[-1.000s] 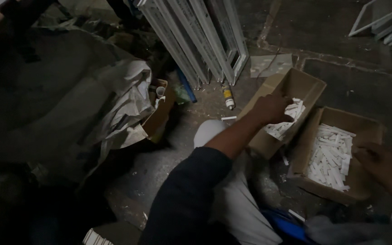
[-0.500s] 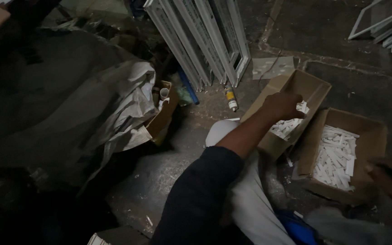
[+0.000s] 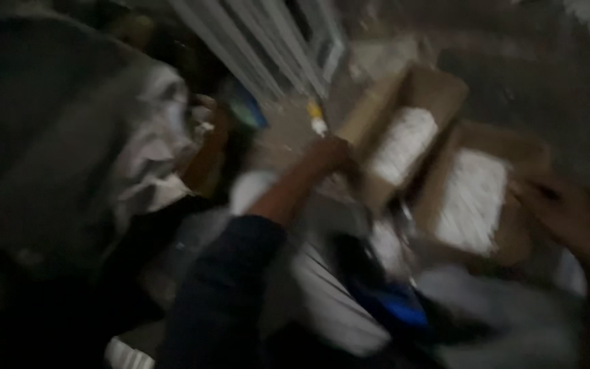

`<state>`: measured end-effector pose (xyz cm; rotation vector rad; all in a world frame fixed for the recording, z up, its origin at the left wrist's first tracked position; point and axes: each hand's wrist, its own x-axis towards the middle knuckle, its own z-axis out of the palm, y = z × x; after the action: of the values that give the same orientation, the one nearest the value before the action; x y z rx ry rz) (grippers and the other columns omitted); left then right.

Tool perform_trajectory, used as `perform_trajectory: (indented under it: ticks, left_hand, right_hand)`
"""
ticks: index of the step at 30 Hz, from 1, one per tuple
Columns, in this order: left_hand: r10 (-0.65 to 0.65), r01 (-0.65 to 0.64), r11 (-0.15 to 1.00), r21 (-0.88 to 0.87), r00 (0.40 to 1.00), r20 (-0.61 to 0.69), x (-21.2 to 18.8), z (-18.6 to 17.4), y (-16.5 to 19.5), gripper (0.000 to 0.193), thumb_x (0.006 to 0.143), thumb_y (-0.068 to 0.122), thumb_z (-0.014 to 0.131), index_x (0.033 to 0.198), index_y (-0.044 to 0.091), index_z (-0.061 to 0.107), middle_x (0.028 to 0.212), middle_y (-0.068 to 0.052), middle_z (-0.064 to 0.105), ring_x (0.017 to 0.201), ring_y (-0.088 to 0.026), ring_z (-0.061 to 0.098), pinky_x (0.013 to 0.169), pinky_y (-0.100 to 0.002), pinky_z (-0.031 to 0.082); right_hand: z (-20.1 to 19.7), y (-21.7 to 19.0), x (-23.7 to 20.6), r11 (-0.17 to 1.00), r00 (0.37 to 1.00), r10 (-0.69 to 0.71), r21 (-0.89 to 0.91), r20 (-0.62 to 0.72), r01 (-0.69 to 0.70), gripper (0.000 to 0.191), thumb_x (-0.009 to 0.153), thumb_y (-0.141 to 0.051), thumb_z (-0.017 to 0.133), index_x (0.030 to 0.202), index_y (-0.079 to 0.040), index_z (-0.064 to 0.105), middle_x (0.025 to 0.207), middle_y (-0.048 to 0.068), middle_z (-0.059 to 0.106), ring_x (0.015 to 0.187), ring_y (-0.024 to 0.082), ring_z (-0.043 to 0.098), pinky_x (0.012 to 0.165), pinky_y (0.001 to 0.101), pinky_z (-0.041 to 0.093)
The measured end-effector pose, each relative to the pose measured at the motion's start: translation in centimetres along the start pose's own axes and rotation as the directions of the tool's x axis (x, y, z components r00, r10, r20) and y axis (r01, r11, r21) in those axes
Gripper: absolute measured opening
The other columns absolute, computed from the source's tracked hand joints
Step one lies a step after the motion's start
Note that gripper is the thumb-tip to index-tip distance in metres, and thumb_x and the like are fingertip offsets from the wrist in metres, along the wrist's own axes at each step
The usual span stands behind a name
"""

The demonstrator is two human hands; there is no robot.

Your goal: The person sits on the floor and repeatedly picks small white plastic pieces from one cardboard box, inspects them by turning them over, and places them into a second box. The hands handle the pieces one at a time throughout the clip.

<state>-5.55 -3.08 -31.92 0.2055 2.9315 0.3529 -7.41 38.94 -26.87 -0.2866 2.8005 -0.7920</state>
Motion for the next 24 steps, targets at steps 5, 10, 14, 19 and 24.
perform_trajectory:
  ticks: [5,10,14,19,24]
  left_hand:
    - [-0.105,0.02,0.984,0.175,0.863,0.495,1.6,0.0,-0.8,0.068,0.097,0.068,0.065,0.105,0.002,0.08,0.101,-0.017,0.074,0.093,-0.034,0.07,0.087,-0.052,0.054]
    - [0.027,-0.003,0.999,-0.054,0.901,0.433,6.7,-2.4,0.3,0.035,0.089,0.037,0.07,0.102,0.006,0.081,0.095,-0.015,0.077,0.084,-0.032,0.071,0.083,-0.049,0.055]
    - [0.157,-0.165,0.986,0.009,0.952,0.261,12.6,0.4,2.6,0.034,0.088,0.035,0.074,0.103,0.005,0.079,0.1,-0.018,0.074,0.088,-0.035,0.07,0.084,-0.049,0.055]
    - [0.058,-0.062,0.998,0.034,0.992,0.112,17.9,7.0,5.6,0.033,0.089,0.034,0.074,0.105,0.005,0.076,0.101,-0.019,0.074,0.089,-0.036,0.071,0.082,-0.05,0.057]
    - [-0.028,0.029,1.0,0.009,1.0,-0.012,20.4,11.1,6.0,0.033,0.089,0.033,0.074,0.106,0.004,0.073,0.102,-0.019,0.073,0.091,-0.037,0.071,0.08,-0.05,0.058]
  right_hand:
    - [-1.3,-0.2,-0.7,0.997,0.98,-0.046,0.071,0.196,0.032,0.054,0.094,-0.044,0.071,0.132,-0.006,0.067,0.119,0.019,0.072,0.109,0.033,0.069,0.087,0.046,0.056]
    - [-2.3,-2.4,-1.5,0.964,0.957,-0.223,0.185,0.187,0.189,0.053,0.092,-0.046,0.067,0.128,-0.008,0.069,0.112,0.016,0.076,0.097,0.028,0.077,0.081,0.0428,0.061]
    - [-2.9,-2.8,-1.5,0.972,0.948,-0.233,0.065,0.215,0.225,0.053,0.091,-0.045,0.067,0.13,-0.009,0.068,0.108,0.017,0.076,0.092,0.031,0.074,0.078,0.046,0.059]
    - [-3.4,-3.5,-0.2,0.998,0.898,0.004,-0.059,0.44,0.024,0.063,0.092,-0.047,0.064,0.147,-0.017,0.056,0.117,0.012,0.071,0.096,0.027,0.073,0.085,0.0434,0.058]
    - [-2.1,-2.8,0.5,0.955,0.841,-0.145,-0.147,0.521,0.256,0.063,0.09,-0.05,0.068,0.146,-0.022,0.058,0.119,0.007,0.07,0.113,0.025,0.064,0.099,0.0429,0.051]
